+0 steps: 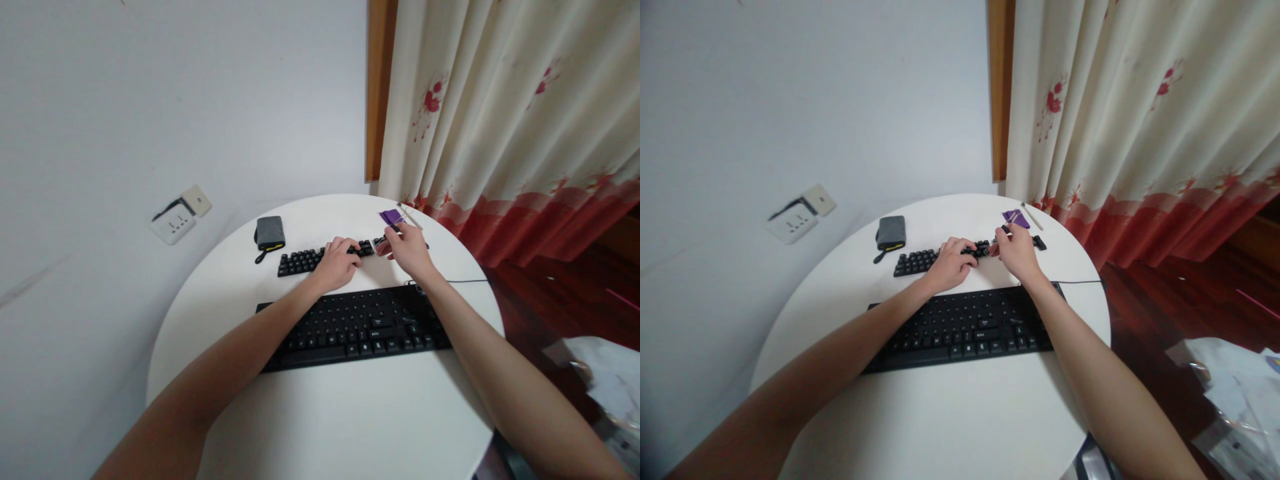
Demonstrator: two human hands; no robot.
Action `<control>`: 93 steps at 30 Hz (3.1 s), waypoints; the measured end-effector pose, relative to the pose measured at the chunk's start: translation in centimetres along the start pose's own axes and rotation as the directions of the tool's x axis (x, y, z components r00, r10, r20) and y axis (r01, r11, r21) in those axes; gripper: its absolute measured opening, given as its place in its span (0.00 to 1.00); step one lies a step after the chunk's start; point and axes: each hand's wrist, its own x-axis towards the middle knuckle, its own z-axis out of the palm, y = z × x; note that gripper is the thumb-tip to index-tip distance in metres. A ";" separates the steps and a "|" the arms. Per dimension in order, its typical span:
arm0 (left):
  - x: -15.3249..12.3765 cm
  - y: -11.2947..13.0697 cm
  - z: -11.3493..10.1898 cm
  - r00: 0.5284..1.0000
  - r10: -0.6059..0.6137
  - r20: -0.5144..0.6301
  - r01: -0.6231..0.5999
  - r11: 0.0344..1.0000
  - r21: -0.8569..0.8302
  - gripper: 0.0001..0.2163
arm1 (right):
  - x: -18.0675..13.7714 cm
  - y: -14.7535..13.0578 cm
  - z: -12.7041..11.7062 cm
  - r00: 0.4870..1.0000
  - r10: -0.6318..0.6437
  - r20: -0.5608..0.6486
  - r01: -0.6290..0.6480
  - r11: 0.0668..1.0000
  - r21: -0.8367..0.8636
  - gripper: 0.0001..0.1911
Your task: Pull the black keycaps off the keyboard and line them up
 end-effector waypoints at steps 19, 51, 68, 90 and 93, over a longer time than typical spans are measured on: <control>0.0 0.6 -0.3 0.996 -0.001 0.086 0.000 1.000 0.018 0.14 | 0.4 0.7 -0.1 1.000 0.002 0.000 -0.002 0.999 0.036 0.09; 0.1 0.6 -0.6 0.992 -0.110 -0.061 0.112 0.993 0.040 0.12 | 0.4 0.7 -0.1 1.000 0.011 -0.003 -0.011 0.999 0.038 0.09; 0.2 0.5 -0.8 0.994 -0.077 -0.076 0.077 0.997 0.007 0.10 | -0.3 -0.7 -1.9 0.966 -0.179 0.187 0.208 0.967 -0.148 0.15; 0.3 0.3 -0.5 0.999 0.002 -0.039 -0.004 0.998 -0.064 0.11 | -9.8 0.5 -4.0 0.938 0.255 0.233 -0.276 0.959 0.065 0.06; 0.3 0.3 -0.5 0.999 0.018 -0.049 -0.021 0.997 -0.067 0.11 | -11.1 1.2 -4.5 0.931 0.317 0.184 -0.340 0.933 0.115 0.09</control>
